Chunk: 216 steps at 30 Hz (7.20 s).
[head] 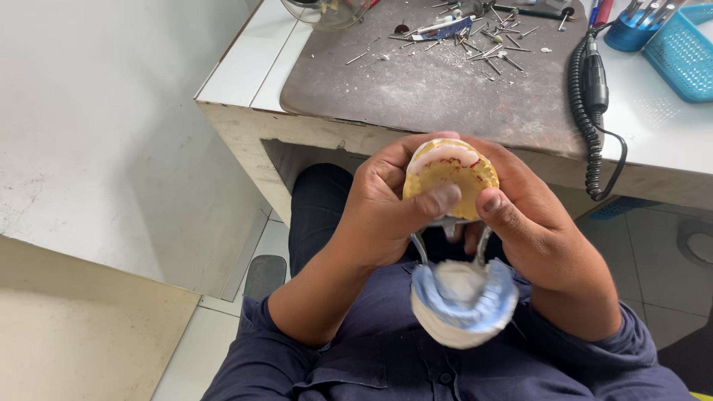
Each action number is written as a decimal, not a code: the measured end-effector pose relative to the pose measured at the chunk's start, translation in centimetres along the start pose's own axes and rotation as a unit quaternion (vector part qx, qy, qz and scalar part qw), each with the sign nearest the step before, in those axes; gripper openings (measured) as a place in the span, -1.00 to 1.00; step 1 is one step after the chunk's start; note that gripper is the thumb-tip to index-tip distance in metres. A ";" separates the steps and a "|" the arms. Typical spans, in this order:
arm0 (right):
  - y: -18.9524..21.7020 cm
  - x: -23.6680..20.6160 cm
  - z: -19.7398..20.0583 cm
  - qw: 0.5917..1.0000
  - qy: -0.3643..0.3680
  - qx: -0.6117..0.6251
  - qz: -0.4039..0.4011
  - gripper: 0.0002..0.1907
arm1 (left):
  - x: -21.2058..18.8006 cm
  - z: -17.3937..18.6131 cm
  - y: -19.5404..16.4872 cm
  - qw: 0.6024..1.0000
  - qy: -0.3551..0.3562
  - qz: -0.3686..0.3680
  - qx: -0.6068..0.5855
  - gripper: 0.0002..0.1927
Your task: The person uses a rotary handpiece to grind and smooth a small white denture segment, then fits it into a dental cast to check alignment. The person holds the denture with one hand and operates the rotary tool with the other, then places the segment into the upper jaw of the cast and presses the jaws together.
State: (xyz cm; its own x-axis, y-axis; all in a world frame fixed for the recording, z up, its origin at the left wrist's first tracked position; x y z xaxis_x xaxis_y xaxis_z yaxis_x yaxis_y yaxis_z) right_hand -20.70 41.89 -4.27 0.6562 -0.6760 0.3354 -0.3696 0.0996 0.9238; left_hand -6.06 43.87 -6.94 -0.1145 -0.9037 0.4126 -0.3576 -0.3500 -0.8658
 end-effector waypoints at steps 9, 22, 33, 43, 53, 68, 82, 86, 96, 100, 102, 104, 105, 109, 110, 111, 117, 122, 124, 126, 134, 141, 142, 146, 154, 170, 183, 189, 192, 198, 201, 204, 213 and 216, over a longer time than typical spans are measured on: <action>0.2 0.3 -0.8 0.989 -0.125 0.079 -0.020 -0.42 | -0.1 -0.6 -0.4 1.000 0.025 0.008 -0.007 -0.31; -1.0 0.7 -0.1 0.996 -0.050 0.077 -0.007 -0.40 | -0.4 -0.4 -0.1 0.992 0.000 0.080 -0.100 -0.35; -0.1 0.4 -1.9 0.997 0.020 -0.044 0.057 -0.24 | -1.2 0.1 -1.4 1.000 -0.001 0.000 -0.013 -0.23; -0.7 0.2 0.3 0.995 -0.048 -0.089 0.022 -0.36 | 0.0 -0.5 1.0 0.975 0.024 0.164 -0.147 -0.33; -2.6 0.7 3.4 0.985 -0.101 -0.120 -0.078 -0.34 | 0.3 -0.4 3.3 0.952 0.002 0.238 -0.191 -0.41; 3.1 0.1 -4.5 0.935 0.173 -0.139 0.276 0.07 | -2.4 -1.1 -5.1 0.863 0.012 -0.381 0.332 -0.43; 0.3 -0.9 -3.8 0.812 0.178 -0.236 0.503 -0.16 | -3.4 -1.9 -4.8 0.770 0.087 -0.549 0.313 -0.67; 0.0 -1.1 -3.5 0.801 0.185 -0.231 0.521 -0.20 | -3.6 -2.1 -5.0 0.765 0.085 -0.553 0.318 -0.72; 0.5 0.0 -4.0 0.817 0.173 -0.219 0.504 -0.19 | -3.2 -1.9 -6.7 0.760 0.064 -0.542 0.352 -0.70; 0.8 1.4 -4.2 0.857 0.152 -0.203 0.448 -0.14 | -2.6 -0.8 -7.3 0.795 0.017 -0.488 0.359 -0.60; 0.5 1.9 -4.1 0.888 0.137 -0.184 0.398 -0.09 | -2.7 0.0 -7.3 0.803 -0.008 -0.463 0.376 -0.53; -0.1 2.1 -3.7 0.926 0.110 -0.145 0.330 -0.03 | -2.8 0.6 -7.2 0.800 -0.038 -0.443 0.402 -0.52; -0.3 1.9 -3.5 0.936 0.100 -0.135 0.309 -0.01 | -2.8 0.7 -7.1 0.801 -0.047 -0.434 0.411 -0.51; -0.4 0.5 -2.2 0.964 0.071 -0.078 0.244 0.03 | -2.2 -0.1 -6.2 0.843 -0.039 -0.381 0.379 -0.48; -0.3 0.3 -1.8 0.969 0.070 -0.059 0.230 0.03 | -2.0 -0.4 -6.1 0.844 -0.040 -0.375 0.381 -0.48; -0.1 0.0 -1.5 0.969 0.080 -0.062 0.228 0.03 | -1.7 -0.7 -6.0 0.846 -0.040 -0.372 0.379 -0.48; 1.6 -1.6 -0.2 0.957 0.105 -0.096 0.254 0.01 | -0.9 -2.7 -4.0 0.872 -0.013 -0.354 0.339 -0.44; 3.8 -3.6 0.6 0.939 0.119 -0.182 0.267 -0.03 | -2.1 -5.6 -2.0 0.891 -0.002 -0.384 0.241 -0.42; 4.6 -4.4 0.9 0.936 0.135 -0.220 0.238 0.01 | -2.4 -6.6 -1.9 0.884 0.002 -0.400 0.243 -0.46; 5.5 -5.1 1.1 0.931 0.145 -0.252 0.223 0.02 | -2.7 -7.4 -2.2 0.864 -0.005 -0.414 0.285 -0.51; 6.9 -5.2 -0.1 0.943 0.134 -0.230 0.201 0.02 | -3.0 -7.9 -3.1 0.878 -0.014 -0.390 0.278 -0.49; 5.6 -2.6 -3.4 0.913 0.171 -0.240 0.281 0.02 | -3.3 -5.1 -6.3 0.841 0.052 -0.461 0.279 -0.48; 5.3 -2.1 -3.8 0.909 0.176 -0.229 0.301 0.01 | -3.6 -4.8 -6.6 0.834 0.062 -0.475 0.274 -0.47; 4.2 -1.2 -4.8 0.882 0.202 -0.215 0.367 -0.02 | -4.4 -3.7 -6.7 0.817 0.046 -0.480 0.316 -0.51; 2.5 -1.8 -4.9 0.866 0.186 -0.217 0.411 -0.13 | -4.6 -3.2 -5.7 0.812 0.065 -0.495 0.303 -0.54; 2.5 -2.3 -4.0 0.856 0.194 -0.213 0.430 -0.14 | -3.8 -4.0 -4.2 0.810 0.092 -0.495 0.299 -0.59; 1.9 -2.2 -4.3 0.846 0.216 -0.221 0.435 -0.06 | -4.4 -3.5 -3.3 0.795 0.083 -0.509 0.319 -0.56; 1.6 -2.3 -4.2 0.830 0.219 -0.234 0.456 -0.01 | -3.9 -3.2 -3.3 0.792 0.099 -0.535 0.278 -0.57; 1.5 -2.4 -4.2 0.827 0.226 -0.236 0.457 -0.01 | -3.9 -3.2 -3.4 0.794 0.109 -0.533 0.270 -0.57; 1.3 -2.3 -4.2 0.832 0.230 -0.198 0.464 0.02 | -4.1 -3.4 -3.4 0.789 0.119 -0.534 0.279 -0.56; 1.2 -2.4 -4.1 0.837 0.232 -0.200 0.455 0.02 | -4.0 -3.5 -3.2 0.786 0.116 -0.539 0.279 -0.56; 1.2 -2.5 -3.9 0.851 0.222 -0.221 0.421 0.03 | -3.8 -3.3 -3.1 0.800 0.122 -0.524 0.266 -0.54; 1.8 -2.5 -4.6 0.892 0.187 -0.234 0.338 0.04 | -3.3 -2.5 -4.9 0.829 0.117 -0.494 0.235 -0.50; 2.4 -2.7 -5.4 0.872 0.192 -0.268 0.362 0.03 | -3.2 -2.9 -4.7 0.821 0.141 -0.521 0.186 -0.51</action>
State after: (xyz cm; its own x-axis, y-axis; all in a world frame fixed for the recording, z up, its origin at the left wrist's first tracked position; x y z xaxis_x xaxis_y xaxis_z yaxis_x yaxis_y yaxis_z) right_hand -19.79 47.85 -1.98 0.5892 -0.0103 0.8079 -0.4858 0.7944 0.3645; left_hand -6.70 49.15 -3.34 -0.1538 0.0088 0.9881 -0.0957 -0.9954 -0.0060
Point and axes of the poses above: each hand's wrist, its own x-axis towards the middle knuckle, its own z-axis out of the back of the hand, y = z × x, the point moved 6 cm from there along x, towards the middle knuckle, and after that the axes turned 15 degrees about x, right-handed, at the moved point
